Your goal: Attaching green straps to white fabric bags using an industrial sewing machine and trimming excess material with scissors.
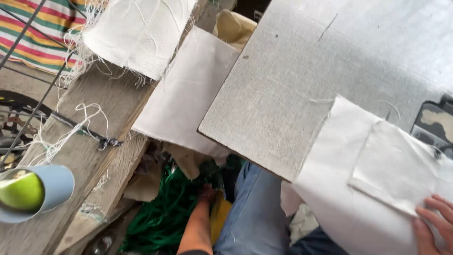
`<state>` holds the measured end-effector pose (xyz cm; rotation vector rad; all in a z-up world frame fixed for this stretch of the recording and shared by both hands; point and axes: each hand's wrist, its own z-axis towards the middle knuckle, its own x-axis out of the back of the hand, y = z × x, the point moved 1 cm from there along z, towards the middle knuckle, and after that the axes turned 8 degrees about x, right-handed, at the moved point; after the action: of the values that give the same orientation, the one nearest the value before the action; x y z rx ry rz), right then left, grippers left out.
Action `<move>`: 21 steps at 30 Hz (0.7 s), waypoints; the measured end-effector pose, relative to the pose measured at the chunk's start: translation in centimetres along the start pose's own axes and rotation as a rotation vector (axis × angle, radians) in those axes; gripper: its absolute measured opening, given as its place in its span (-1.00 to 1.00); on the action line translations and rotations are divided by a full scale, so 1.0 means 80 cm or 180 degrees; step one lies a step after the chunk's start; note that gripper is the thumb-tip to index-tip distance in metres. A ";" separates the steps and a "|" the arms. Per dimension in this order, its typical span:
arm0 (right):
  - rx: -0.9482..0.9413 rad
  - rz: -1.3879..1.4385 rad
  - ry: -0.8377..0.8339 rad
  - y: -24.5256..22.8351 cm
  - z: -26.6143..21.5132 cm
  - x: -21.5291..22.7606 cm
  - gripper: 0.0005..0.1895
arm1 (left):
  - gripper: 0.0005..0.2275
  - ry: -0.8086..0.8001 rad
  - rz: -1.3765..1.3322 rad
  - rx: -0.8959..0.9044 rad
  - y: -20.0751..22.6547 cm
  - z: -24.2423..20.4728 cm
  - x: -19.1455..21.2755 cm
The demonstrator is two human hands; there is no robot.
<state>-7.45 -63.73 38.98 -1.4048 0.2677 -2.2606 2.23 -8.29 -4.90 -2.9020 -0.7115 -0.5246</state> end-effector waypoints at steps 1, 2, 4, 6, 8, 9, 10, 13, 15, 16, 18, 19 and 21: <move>0.0060 -0.0030 0.0040 -0.022 0.011 0.005 -0.78 | -0.60 0.0107 -0.0140 -0.0165 -0.002 -0.014 0.000; 0.0179 -0.0055 0.0156 -0.035 0.034 -0.001 -0.83 | -0.78 0.0298 -0.0313 -0.0361 0.009 -0.016 0.024; 0.0145 -0.0309 0.0082 -0.043 0.037 0.005 -0.82 | -0.81 0.0580 -0.0851 -0.0670 -0.011 -0.016 -0.001; 0.0124 -0.0542 0.0060 -0.056 0.050 0.005 -0.81 | -0.78 0.0910 -0.1389 -0.1014 -0.036 -0.017 -0.010; 0.0013 -0.0618 0.0122 -0.078 0.065 0.008 -0.83 | -0.72 0.0972 0.0294 -0.0768 -0.064 -0.020 -0.021; 0.0049 -0.0603 0.0221 -0.077 0.069 0.005 -0.83 | -0.72 0.1077 0.0286 -0.0784 -0.080 -0.033 -0.012; 0.0002 -0.0706 0.0173 -0.078 0.069 0.006 -0.80 | -0.74 0.0958 0.0354 -0.0805 -0.098 -0.051 -0.021; 0.0068 -0.0764 0.0265 -0.084 0.077 0.011 -0.73 | -0.80 0.0581 0.0568 -0.0874 -0.120 -0.109 -0.001; 0.0178 -0.0722 0.0364 -0.090 0.079 0.016 -0.69 | -0.80 0.0284 0.0710 -0.0910 -0.103 -0.174 0.057; -0.0262 -0.0663 0.0258 -0.090 0.078 0.020 -0.66 | -0.79 0.0127 0.0792 -0.0941 -0.085 -0.228 0.101; -0.0709 -0.0613 0.0191 -0.089 0.076 0.022 -0.62 | -0.77 -0.0010 0.0892 -0.0993 -0.062 -0.353 0.162; -0.0210 -0.1279 0.0349 -0.091 0.077 0.021 -0.56 | -0.81 0.0403 0.1030 -0.1351 -0.049 -0.410 0.184; 0.0304 -0.1940 0.0497 -0.142 0.084 0.021 -0.48 | -0.79 0.0815 0.1150 -0.1702 -0.028 -0.515 0.200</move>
<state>-5.34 -54.12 47.89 -1.3931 -0.2579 -2.8269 1.90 -7.08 39.35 -3.2211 0.0032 -1.1543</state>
